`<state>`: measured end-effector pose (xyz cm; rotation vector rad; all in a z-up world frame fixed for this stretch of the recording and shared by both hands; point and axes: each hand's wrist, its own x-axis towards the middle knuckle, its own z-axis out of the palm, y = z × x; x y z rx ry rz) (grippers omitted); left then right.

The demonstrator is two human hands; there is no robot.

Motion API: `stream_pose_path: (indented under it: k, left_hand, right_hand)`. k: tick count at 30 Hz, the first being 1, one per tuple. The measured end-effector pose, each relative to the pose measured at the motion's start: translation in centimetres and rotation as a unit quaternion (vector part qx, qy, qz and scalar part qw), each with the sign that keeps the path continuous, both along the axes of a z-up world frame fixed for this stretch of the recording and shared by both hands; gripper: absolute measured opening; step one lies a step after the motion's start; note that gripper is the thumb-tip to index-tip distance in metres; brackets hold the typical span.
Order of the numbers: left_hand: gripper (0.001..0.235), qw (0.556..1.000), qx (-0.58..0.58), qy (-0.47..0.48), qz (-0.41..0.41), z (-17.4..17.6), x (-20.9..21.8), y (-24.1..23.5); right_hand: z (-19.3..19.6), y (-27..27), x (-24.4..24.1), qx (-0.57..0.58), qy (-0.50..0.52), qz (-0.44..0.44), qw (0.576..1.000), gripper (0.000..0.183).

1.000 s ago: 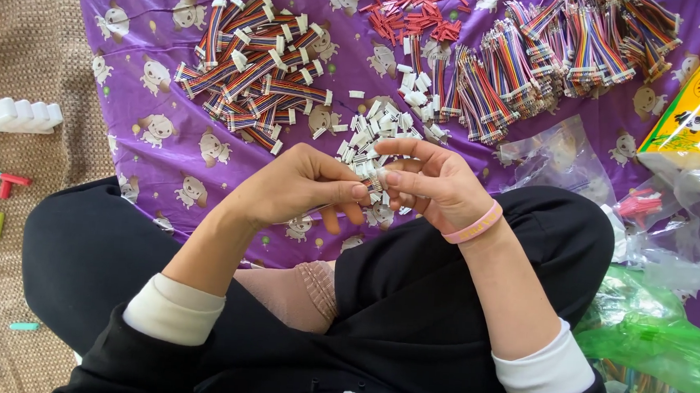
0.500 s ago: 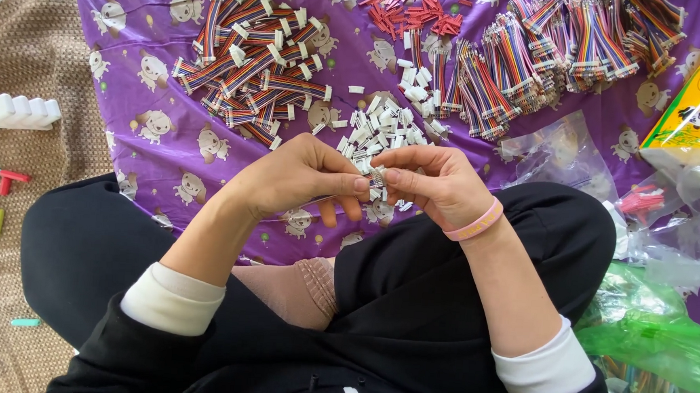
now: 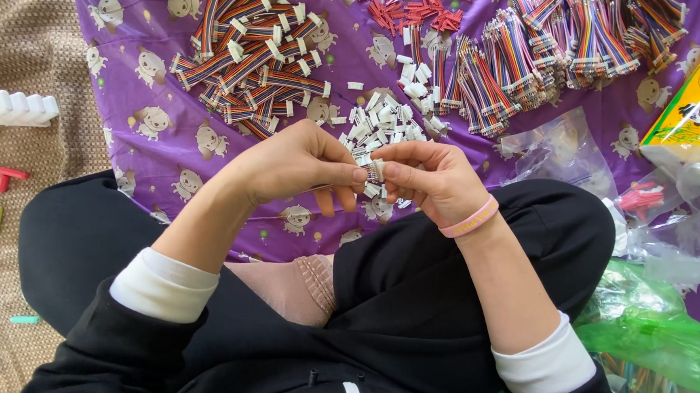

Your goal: Assembling small plastic components by snapping them together while sitting on the floor.

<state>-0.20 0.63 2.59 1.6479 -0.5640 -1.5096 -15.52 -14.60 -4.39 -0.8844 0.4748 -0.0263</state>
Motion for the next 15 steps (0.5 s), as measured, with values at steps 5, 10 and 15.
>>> stream_pose_path:
  k: [5,10,15]
  left_hand:
    - [0.017,1.000,0.003,0.018,0.001,-0.24,-0.03,0.12]
    - [0.018,0.997,0.027,-0.057,-0.047,-0.08,-0.17,-0.10]
    - [0.016,0.999,0.015,0.040,-0.012,-0.23,0.51,0.10]
  right_hand:
    - [-0.05,0.08,0.10,0.012,-0.005,0.006,1.000,0.026]
    - [-0.30,-0.08,-0.01,0.034,0.020,0.003,0.999,0.025]
    - [0.37,0.39,0.15,-0.003,0.009,0.019,1.000,0.023]
